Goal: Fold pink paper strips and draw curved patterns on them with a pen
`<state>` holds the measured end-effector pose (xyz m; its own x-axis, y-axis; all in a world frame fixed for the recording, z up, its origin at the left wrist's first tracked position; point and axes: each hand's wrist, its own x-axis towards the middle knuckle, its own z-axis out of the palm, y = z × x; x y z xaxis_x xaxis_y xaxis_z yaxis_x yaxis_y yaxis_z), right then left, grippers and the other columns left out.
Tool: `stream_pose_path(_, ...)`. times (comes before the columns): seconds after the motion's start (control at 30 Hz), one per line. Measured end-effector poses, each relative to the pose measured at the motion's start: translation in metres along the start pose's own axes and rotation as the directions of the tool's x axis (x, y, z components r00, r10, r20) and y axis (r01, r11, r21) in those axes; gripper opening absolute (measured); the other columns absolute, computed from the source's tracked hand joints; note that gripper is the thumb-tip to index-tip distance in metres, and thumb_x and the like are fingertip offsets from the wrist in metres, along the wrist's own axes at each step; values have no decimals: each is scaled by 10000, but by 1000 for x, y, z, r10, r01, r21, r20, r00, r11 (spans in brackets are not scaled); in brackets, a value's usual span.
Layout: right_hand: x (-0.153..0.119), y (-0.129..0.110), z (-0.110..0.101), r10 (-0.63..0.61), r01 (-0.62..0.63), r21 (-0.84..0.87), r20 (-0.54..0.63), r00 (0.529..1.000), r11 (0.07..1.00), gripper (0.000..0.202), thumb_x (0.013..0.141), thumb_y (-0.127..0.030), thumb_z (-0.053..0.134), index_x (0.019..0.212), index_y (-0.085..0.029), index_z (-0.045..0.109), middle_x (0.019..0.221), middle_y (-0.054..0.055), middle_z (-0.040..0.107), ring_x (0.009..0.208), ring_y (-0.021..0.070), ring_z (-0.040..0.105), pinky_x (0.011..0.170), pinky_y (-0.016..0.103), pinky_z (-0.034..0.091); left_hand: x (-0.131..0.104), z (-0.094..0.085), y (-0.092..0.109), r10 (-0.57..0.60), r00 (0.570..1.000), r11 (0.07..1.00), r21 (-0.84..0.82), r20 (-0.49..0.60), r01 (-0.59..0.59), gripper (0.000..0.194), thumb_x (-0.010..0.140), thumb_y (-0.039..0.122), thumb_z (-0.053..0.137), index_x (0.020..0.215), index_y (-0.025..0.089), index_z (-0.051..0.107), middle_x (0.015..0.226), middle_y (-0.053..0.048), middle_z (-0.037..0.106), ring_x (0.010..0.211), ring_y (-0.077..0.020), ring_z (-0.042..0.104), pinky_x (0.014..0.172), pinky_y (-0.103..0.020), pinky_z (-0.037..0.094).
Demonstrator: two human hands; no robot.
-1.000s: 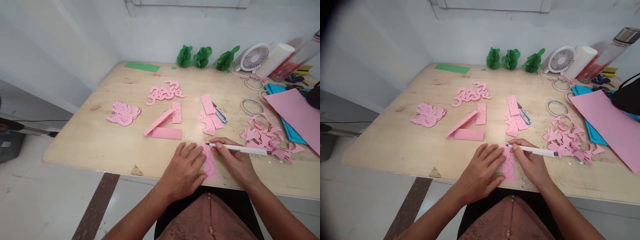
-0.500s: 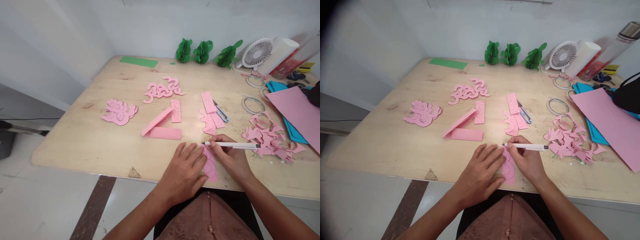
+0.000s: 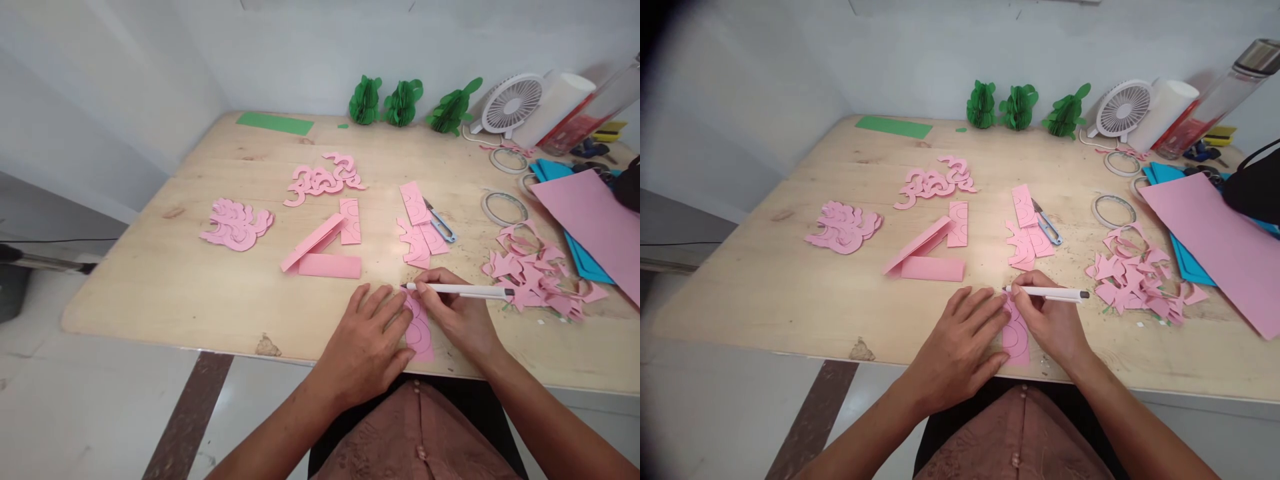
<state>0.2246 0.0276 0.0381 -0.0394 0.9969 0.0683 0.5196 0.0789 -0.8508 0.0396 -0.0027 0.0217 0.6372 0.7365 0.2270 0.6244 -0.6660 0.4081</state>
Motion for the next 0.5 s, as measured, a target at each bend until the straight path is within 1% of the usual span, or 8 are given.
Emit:
stream_pose_path(0.17, -1, 1, -1, -18, 19, -41, 20, 1000, 999, 188, 898, -365, 543, 841, -202, 618, 731, 13, 643, 635, 133, 570, 553, 240, 468, 0, 1, 0, 3, 1000, 1000, 8, -7, -3, 423, 917, 381, 551, 1292, 186, 533, 1442, -93, 506, 1373, -298, 392, 1161, -534, 271)
stream_pose_path(0.3, -2, 2, -2, -27, 28, -75, 13, 1000, 997, 171, 900, -347, 536, 856, -205, 621, 757, 16, 655, 647, 134, 576, 561, 241, 468, 0, 1, 0, 0, 1000, 1000, -1, 3, 0, 420, 927, 381, 532, 1298, 185, 527, 1450, -84, 500, 1380, -303, 383, 1166, -537, 259)
stream_pose_path(0.5, -4, 4, -5, -44, 45, -97, 12, 999, 994, 181, 901, -353, 536, 866, -203, 631, 763, 26, 667, 658, 145, 586, 561, 249, 469, 0, 0, 0, 4, 1000, 1000, 12, -4, -4, 419, 916, 376, 553, 1289, 186, 536, 1436, -97, 511, 1372, -299, 397, 1158, -536, 277)
